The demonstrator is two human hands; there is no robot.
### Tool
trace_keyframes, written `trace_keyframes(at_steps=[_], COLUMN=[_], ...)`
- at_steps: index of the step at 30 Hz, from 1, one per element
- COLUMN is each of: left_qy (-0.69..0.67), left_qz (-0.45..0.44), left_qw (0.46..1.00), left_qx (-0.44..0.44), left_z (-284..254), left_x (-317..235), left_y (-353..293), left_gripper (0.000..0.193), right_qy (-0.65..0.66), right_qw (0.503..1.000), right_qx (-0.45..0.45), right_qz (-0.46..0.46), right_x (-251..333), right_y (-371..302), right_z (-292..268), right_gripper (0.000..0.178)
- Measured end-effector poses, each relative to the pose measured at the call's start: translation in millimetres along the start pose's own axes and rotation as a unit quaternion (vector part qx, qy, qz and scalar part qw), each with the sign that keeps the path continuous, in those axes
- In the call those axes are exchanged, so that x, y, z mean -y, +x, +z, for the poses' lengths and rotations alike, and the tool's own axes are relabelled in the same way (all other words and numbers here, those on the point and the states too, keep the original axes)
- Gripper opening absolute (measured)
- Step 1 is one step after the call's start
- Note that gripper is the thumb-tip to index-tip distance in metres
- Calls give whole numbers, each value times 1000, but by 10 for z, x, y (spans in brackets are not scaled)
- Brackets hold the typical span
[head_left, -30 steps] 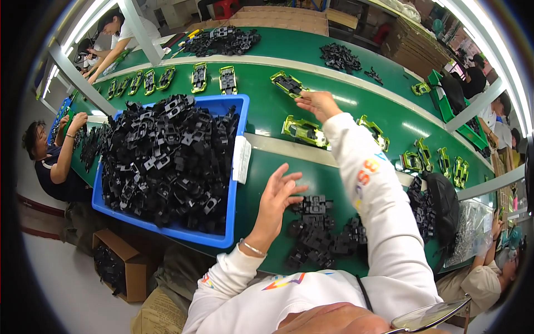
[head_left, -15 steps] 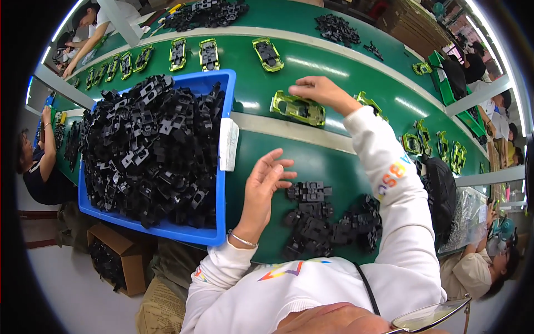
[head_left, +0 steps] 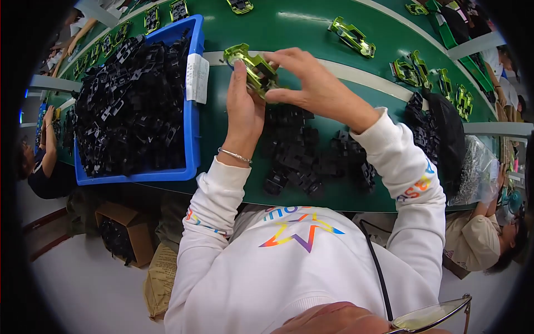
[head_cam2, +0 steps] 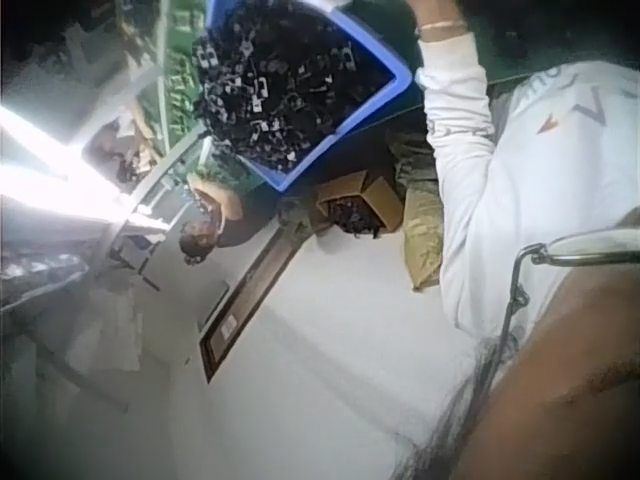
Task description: The person assembles toy cars by picking up car bodies and plastic components, fitting the components into the car bodies by hand, and placing the assembled cars on the table.
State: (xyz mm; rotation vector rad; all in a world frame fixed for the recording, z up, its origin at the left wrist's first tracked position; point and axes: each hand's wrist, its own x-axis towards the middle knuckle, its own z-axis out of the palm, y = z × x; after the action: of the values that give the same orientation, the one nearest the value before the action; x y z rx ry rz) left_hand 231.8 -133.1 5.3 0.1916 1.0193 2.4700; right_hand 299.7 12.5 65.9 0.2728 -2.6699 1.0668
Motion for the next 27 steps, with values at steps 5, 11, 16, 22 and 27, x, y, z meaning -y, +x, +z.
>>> trace_keyframes(at_steps=[5, 11, 16, 22, 27], left_qy=[-18, -19, -60, -138, -148], left_qz=[11, -5, -34, -29, -40], left_qw=[999, 999, 997, 990, 988], left_qx=[-42, -29, -29, -31, -13], left_z=[-153, -254, -312, -156, -19], left_x=[-149, -203, -134, -134, -102], left_y=[-11, -2, 11, -49, -199], left_gripper=[54, 56, 58, 63, 59], right_qy=[-43, -99, -110, -2, -71], right_qw=[990, 984, 992, 993, 988], right_qx=[71, 136, 30, -118, -138], right_qz=[111, 54, 56, 23, 4], right_x=[129, 0, -8, 482, 536], right_y=[-463, -547, -525, -304, -94], right_z=[-269, -41, -140, -29, 294], right_gripper=[57, 49, 47, 46, 48])
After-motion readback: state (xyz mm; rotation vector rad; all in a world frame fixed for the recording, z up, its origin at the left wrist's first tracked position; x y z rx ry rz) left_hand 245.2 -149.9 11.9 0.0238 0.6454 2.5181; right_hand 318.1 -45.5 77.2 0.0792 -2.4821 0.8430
